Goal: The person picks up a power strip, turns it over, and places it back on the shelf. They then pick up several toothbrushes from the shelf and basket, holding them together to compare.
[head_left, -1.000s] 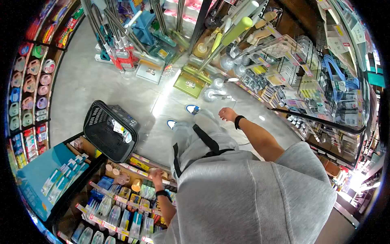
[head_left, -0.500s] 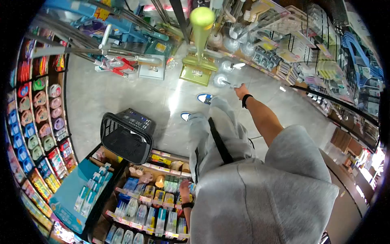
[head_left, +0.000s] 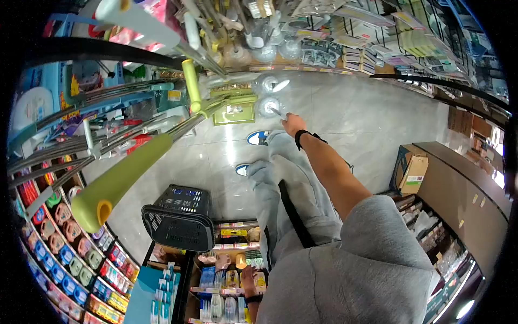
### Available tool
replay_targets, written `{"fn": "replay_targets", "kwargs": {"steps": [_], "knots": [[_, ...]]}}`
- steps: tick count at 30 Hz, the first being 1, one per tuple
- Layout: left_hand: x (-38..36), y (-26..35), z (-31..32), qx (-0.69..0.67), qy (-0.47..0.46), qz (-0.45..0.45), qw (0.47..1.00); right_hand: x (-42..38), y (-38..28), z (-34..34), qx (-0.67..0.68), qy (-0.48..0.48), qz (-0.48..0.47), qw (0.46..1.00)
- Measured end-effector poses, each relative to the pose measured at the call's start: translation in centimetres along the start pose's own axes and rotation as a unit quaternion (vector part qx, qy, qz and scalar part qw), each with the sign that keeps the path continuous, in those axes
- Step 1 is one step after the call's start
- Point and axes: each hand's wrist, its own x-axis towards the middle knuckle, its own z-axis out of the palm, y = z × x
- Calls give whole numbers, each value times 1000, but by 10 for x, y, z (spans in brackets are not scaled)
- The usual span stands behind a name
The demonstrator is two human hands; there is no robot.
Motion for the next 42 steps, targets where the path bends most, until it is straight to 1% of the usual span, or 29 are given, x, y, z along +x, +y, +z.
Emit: {"fn": "replay_targets", "kwargs": {"steps": [3, 4, 7, 8, 9, 10, 11, 13, 15, 16, 17, 18, 19, 20, 21, 23, 25, 27, 30, 33, 34, 37, 38, 42], "knots": [[22, -16, -27, -49, -5, 17, 999, -3, 18, -18, 16, -21, 1, 1000], [5, 23, -11, 9, 21, 3, 1000, -2, 28, -22, 13, -19, -14, 1000], [5, 46, -1, 16, 16, -12, 1000, -2, 48, -44, 0, -3, -36, 999], [6, 55, 5, 26, 31, -32, 999, 1, 49, -60, 2, -2, -30, 1000], [5, 56, 8, 13, 15, -12, 1000, 1, 50, -80, 2, -3, -22, 1000], [4, 55, 11, 0, -1, 6, 1000, 9, 58, -83, -7, 12, -40, 999], [4, 55, 13, -14, -16, 24, 999, 19, 64, -89, -22, 5, -42, 999], [20, 30, 5, -18, -25, 10, 999, 36, 68, -104, -53, -12, -46, 997], [37, 5, -3, -19, -28, -14, 999, 54, 70, -116, -43, 4, -46, 998], [28, 14, 0, -11, -18, -20, 1000, 60, 69, -122, -37, 12, -45, 998], [6, 40, 16, -4, -10, -26, 1000, 65, 67, -128, -53, 15, -46, 997], [-6, 54, 26, 3, -1, -31, 1000, 68, 65, -135, -69, 18, -47, 996], [-7, 50, 27, -9, 0, -27, 1000, 71, 63, -142, -84, 22, -47, 995], [-6, 43, 24, -22, 1, -22, 1000, 72, 63, -150, -132, 26, -75, 988], [-6, 34, 21, -36, 3, -17, 999, 77, 66, -152, -133, 30, -80, 987], [-7, 15, 11, -22, 4, -45, 999, 87, 69, -155, -133, 39, -91, 986], [-6, -1, -1, -8, 7, -69, 998, 92, 68, -155, -137, 35, -77, 987], [6, -7, 0, -1, 11, -84, 996, 107, 73, -149, -135, 33, -69, 988], [6, -4, 7, -11, 15, -73, 997, 111, 72, -129, -136, 84, -47, 986], [6, 2, 5, -11, 20, -63, 998, 127, 86, -116, -86, 124, -7, 989], [4, 2, 3, -7, 22, -55, 998, 130, 92, -122, -64, 96, 3, 993], [8, 5, -1, -5, 23, -21, 999, 106, 77, -147, -36, 112, 20, 993], [11, 5, 0, -4, 22, -10, 1000, 97, 75, -151, -72, 123, 2, 990], [24, -5, -6, -6, 16, 39, 999, 61, 59, -172, -86, 128, -7, 988]]}}
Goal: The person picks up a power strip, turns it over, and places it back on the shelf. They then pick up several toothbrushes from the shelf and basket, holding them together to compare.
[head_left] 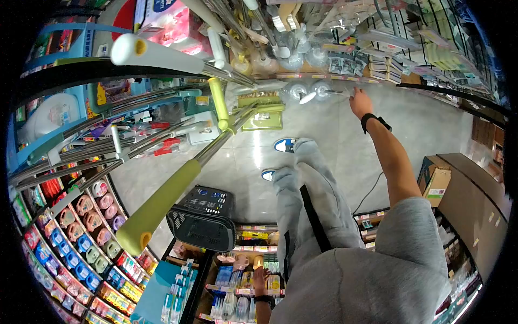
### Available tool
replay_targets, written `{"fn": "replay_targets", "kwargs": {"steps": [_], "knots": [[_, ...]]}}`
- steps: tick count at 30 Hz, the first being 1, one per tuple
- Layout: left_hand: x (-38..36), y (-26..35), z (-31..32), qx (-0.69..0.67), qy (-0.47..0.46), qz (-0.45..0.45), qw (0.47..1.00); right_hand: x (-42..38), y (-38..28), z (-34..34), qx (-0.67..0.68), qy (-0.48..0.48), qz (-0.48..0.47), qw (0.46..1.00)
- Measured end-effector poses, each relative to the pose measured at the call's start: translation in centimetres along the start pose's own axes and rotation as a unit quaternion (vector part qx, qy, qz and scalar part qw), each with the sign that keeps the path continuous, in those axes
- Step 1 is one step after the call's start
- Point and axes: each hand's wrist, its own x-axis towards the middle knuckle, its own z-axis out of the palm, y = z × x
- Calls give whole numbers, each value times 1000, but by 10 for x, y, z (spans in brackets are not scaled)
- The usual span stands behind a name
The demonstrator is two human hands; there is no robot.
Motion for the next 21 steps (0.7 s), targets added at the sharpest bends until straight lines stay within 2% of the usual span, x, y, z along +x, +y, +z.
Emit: {"fn": "replay_targets", "kwargs": {"steps": [2, 3, 4, 7, 8, 9, 10, 13, 15, 16, 19, 21], "knots": [[0, -1, 1, -24, -19, 16, 999, -13, 1, 10, 7, 100, -41, 994], [-2, 14, 11, -28, -16, -19, 999, -17, 0, 14, 11, 152, -62, 986], [-3, 24, 18, -32, -13, -54, 998, -22, -5, 13, 27, 120, -36, 992], [21, -16, 6, -66, -10, -67, 995, 5, 22, 69, 65, 63, -54, 994], [19, -17, 6, -90, -13, -58, 994, 8, 16, 61, 65, 14, -34, 997], [0, 5, 26, -34, 43, -28, 998, 9, 13, 51, 63, -36, -14, 997], [0, 1, 27, -56, 39, -23, 997, 9, 11, 43, 60, -88, 8, 994], [2, -2, 21, -119, 25, -15, 993, 11, 2, 25, 100, -41, 15, 994], [1, -2, 23, -154, 9, -26, 988, -1, -5, 2, 73, -72, 14, 995], [4, -3, 24, -131, 4, -44, 990, -7, -10, -12, 59, -84, 12, 995], [3, 5, 43, -85, -25, 15, 996, -2, 11, -1, 23, -31, -53, 998], [6, 4, 54, -86, -23, 39, 995, -8, 12, -15, 68, -97, -39, 992]]}}
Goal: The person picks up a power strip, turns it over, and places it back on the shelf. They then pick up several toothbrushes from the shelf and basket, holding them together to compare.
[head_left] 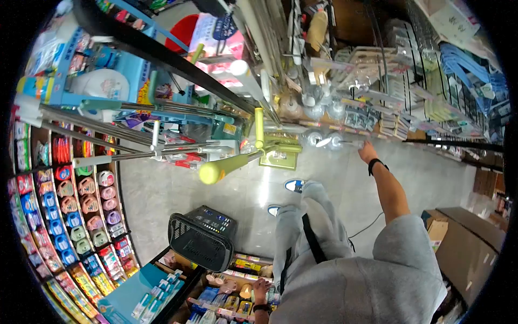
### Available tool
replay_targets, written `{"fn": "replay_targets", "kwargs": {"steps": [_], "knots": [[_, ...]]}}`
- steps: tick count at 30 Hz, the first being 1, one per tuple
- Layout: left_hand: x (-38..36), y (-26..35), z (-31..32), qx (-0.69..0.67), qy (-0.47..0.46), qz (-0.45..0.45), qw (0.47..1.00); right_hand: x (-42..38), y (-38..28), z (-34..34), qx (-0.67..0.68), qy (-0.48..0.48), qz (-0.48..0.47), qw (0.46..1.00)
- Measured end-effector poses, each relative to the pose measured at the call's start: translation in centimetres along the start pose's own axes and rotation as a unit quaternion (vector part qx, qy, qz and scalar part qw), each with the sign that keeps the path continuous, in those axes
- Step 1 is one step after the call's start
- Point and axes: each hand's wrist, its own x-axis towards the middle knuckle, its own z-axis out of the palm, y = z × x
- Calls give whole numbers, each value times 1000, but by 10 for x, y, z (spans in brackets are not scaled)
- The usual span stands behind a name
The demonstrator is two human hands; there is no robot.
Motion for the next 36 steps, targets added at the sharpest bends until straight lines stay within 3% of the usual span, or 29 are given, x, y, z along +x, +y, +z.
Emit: {"fn": "replay_targets", "kwargs": {"steps": [2, 3, 5, 6, 9, 12, 22, 25, 32, 36], "knots": [[-4, 5, 13, 5, 19, 0, 1000, -12, 1, -4, -38, -20, -3, 999], [6, -7, 9, -51, -12, 25, 998, -10, 9, 1, -39, -12, -1, 999], [9, -16, 11, -119, 24, 21, 992, -4, 20, 11, -47, -7, -2, 999], [50, -76, -12, -160, -4, 66, 985, -5, 16, 12, -51, -9, 1, 999], [48, -49, -7, -92, 11, 15, 996, -21, -10, 3, 7, -51, 64, 997], [50, -38, -2, -75, 8, -6, 997, 22, 23, 60, -50, 11, 36, 998], [53, -9, -13, -24, 2, -42, 999, -25, -12, 35, 37, 36, 116, 992], [51, -3, -20, -11, 3, -51, 999, -34, -21, 22, 55, 115, 103, 986], [44, 1, -32, 9, 1, -61, 998, -15, -16, 36, 42, 39, 140, 988], [39, 4, -29, 20, -4, -74, 997, -7, -10, 58, 26, 91, 125, 988]]}}
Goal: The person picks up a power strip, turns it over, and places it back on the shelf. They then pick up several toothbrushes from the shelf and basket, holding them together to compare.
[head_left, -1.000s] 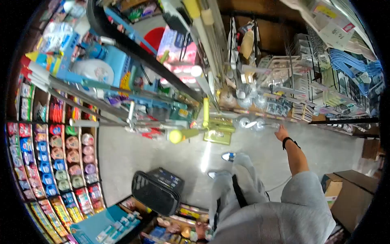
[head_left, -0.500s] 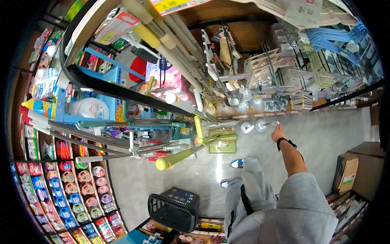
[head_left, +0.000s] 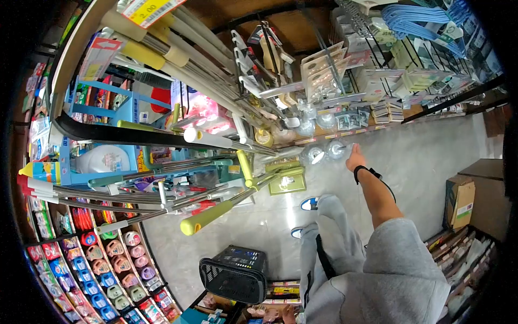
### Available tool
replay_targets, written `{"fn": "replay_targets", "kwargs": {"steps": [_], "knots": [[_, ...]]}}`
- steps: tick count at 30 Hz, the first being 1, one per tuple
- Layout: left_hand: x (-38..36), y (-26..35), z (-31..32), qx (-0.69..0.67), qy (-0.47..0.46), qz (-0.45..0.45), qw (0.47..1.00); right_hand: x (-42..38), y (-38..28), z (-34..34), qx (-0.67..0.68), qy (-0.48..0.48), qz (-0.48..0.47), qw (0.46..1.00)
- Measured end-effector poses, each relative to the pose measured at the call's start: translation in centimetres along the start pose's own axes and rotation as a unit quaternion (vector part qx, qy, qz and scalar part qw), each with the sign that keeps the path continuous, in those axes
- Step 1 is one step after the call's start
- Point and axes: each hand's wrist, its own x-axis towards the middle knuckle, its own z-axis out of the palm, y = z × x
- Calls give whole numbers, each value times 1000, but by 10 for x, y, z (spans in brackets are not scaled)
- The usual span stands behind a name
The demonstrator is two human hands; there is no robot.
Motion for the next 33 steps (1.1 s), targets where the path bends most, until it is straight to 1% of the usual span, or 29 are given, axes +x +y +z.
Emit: {"fn": "replay_targets", "kwargs": {"steps": [3, 6, 7, 10, 11, 14, 15, 18, 19, 21, 23, 25, 28, 30, 31, 32, 33], "knots": [[-3, 0, 7, 5, -6, -10, 1000, -11, -10, -7, 13, -37, 25, 999], [-6, 5, 11, 14, -10, -15, 1000, -15, -10, -11, 19, -9, 22, 1000], [-6, 6, 11, 17, -11, -14, 1000, -14, -12, -16, 20, -25, 39, 999], [-7, 12, 11, 27, -16, -16, 999, -6, -3, -18, 18, -7, 13, 1000], [-4, 15, 14, 29, -20, -19, 999, -3, 0, -19, -2, -27, -10, 1000], [1, 24, 24, 38, -32, -20, 999, 4, -5, -33, -16, -83, 36, 996], [2, 26, 25, 42, -35, -19, 998, 4, -5, -37, -20, -82, 52, 995], [10, 41, 31, 48, -48, -11, 998, -9, -4, -50, 0, -46, 40, 998], [13, 45, 33, 51, -53, -8, 997, -23, -11, -60, 19, -18, 29, 999], [19, 56, 38, 60, -66, -3, 996, -22, 1, -23, 79, 75, -71, 992], [26, 65, 40, 64, -77, 6, 995, -53, -2, -32, 47, -52, -139, 988], [31, 73, 44, 63, -86, 14, 994, -76, 18, -7, 43, 55, -295, 953], [42, 86, 45, 57, -106, 7, 993, -95, 40, -9, 17, -73, -301, 951], [52, 101, 46, 24, -136, -78, 987, -104, 52, -8, -21, -45, -286, 957], [44, 116, 57, 15, -141, -108, 984, -107, 54, -12, -39, -29, -280, 959], [29, 122, 73, 96, -104, 18, 990, -109, 60, -21, -14, -90, -245, 965], [-7, 140, 101, 187, -42, 134, 972, -113, 62, -35, 11, -150, -211, 966]]}}
